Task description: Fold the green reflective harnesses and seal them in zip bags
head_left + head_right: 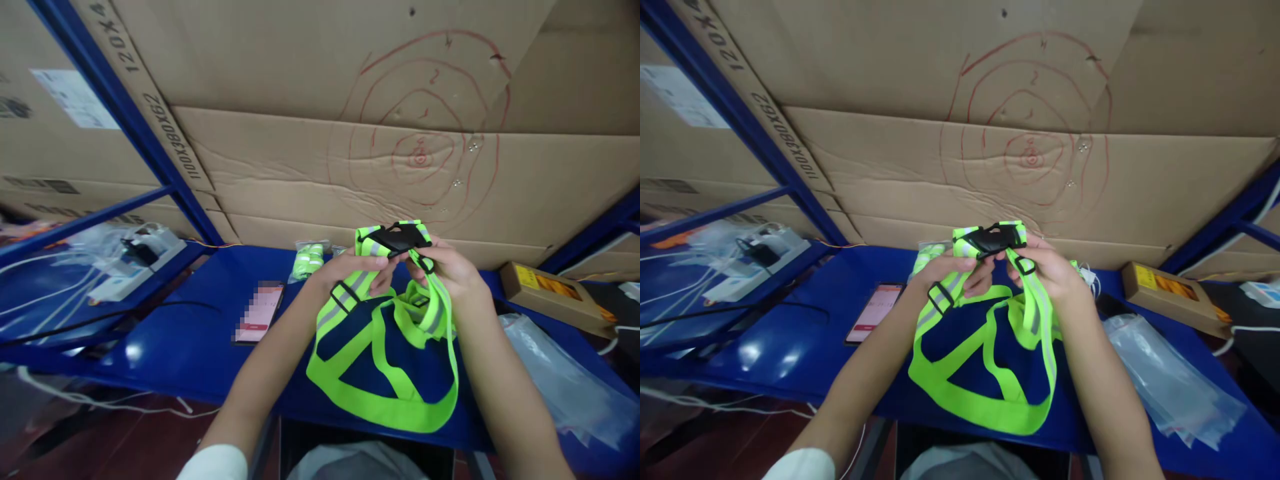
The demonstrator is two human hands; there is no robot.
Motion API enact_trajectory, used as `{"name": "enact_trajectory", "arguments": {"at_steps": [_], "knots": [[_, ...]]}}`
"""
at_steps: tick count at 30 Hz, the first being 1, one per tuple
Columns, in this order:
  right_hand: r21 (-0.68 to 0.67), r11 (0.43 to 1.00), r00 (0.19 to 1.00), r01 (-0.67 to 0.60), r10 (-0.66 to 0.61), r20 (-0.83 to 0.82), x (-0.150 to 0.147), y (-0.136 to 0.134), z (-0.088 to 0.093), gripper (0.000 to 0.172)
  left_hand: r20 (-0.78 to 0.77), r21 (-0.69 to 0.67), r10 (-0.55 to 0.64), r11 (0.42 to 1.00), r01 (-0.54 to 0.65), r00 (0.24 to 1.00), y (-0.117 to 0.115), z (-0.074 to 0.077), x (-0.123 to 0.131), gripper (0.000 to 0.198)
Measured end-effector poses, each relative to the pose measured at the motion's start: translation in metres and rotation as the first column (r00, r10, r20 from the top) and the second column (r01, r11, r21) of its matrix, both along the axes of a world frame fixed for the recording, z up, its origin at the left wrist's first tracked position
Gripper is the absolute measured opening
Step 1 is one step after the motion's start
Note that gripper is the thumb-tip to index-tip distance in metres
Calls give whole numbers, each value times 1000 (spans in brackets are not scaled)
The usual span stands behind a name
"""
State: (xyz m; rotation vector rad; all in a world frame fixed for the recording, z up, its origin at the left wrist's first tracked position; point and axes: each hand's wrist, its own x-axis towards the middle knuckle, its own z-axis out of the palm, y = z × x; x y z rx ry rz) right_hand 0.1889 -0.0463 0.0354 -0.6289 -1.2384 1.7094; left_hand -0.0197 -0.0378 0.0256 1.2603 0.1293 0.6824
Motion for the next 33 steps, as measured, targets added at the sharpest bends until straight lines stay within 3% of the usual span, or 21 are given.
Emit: {"name": "enact_trajectory", "arguments": {"at_steps": [6,13,19,24,27,33], "knots": [[58,996,998,67,-68,11,-1,15,-9,24,-119,-81,3,997,-13,993,13,-3,-7,42],[134,977,986,166,-168,6,0,13,-7,22,-123,77,155,986,-147,980,11,-1,0,29],[216,953,974,212,-223,28,-8,7,-3,22,-110,46,217,976,-213,970,11,1,4,27],[188,962,978,198,-207,32,-9,3,0,17,-84,-6,255,967,-256,963,13,-4,7,37],[197,955,971,224,-235,35,-11,5,-2,21,-110,16,329,944,-329,938,14,-6,10,32],[125,895,903,429,-420,-89,-31,15,-15,35,-71,-131,444,883,-450,893,14,-11,18,33]]}}
